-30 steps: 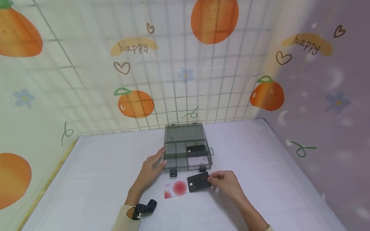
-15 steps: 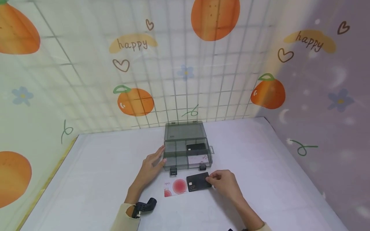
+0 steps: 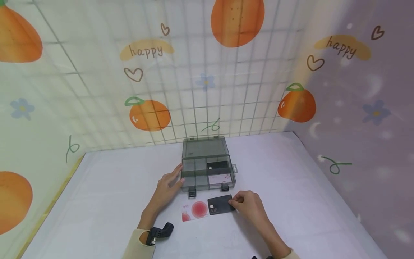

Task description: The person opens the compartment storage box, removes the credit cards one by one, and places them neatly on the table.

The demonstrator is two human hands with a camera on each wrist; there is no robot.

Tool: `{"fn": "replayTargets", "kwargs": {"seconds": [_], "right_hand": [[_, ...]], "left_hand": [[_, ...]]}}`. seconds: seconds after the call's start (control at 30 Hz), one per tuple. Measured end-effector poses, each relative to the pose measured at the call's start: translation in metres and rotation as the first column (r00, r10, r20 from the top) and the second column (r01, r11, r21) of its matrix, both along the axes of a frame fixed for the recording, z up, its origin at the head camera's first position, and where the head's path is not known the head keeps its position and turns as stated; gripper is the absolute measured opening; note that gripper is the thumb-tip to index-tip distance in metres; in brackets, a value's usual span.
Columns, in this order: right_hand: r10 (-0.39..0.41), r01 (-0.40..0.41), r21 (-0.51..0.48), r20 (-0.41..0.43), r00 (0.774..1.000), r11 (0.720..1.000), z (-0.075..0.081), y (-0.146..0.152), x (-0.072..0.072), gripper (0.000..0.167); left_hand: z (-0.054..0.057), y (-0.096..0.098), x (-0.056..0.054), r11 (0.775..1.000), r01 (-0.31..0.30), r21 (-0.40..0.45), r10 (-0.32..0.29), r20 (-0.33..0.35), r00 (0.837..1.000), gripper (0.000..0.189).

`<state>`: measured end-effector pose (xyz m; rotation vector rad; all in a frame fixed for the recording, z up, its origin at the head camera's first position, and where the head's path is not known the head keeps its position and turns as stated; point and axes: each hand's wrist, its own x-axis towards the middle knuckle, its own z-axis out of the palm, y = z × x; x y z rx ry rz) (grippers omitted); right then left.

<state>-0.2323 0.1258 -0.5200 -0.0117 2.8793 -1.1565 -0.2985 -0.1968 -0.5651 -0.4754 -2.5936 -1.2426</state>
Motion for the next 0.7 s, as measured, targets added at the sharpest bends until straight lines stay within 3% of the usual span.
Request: {"fn": "replayTargets", "kwargs": {"seconds": [0.23, 0.47, 0.6, 0.7], "right_hand": [[-0.001, 0.003, 0.034, -0.05, 0.999, 0.999, -0.004, 0.0, 0.002, 0.012], [-0.02, 0.02, -0.008, -0.072, 0.997, 1.0, -0.009, 0.013, -0.006, 0.007], [-0.042, 0.038, -0.031, -0.14, 0.989, 0.999, -0.011, 0.021, -0.015, 0.012], [-0.026, 0.02, -0.03, -0.222, 0.975, 0.999, -0.014, 0.026, -0.027, 0.026]], "left_hand": [[0.0, 0.0, 0.001, 1.0, -0.004, 0.01, 0.003, 0.023, 1.0, 0.061], [-0.001, 0.001, 0.001, 1.0, -0.006, 0.001, 0.006, 0.047, 0.999, 0.061], [0.0, 0.0, 0.002, 1.0, -0.008, -0.004, 0.008, 0.065, 0.998, 0.061], [0.001, 0.0, 0.003, 1.0, -0.019, 0.0, 0.018, 0.066, 0.998, 0.062]]}}
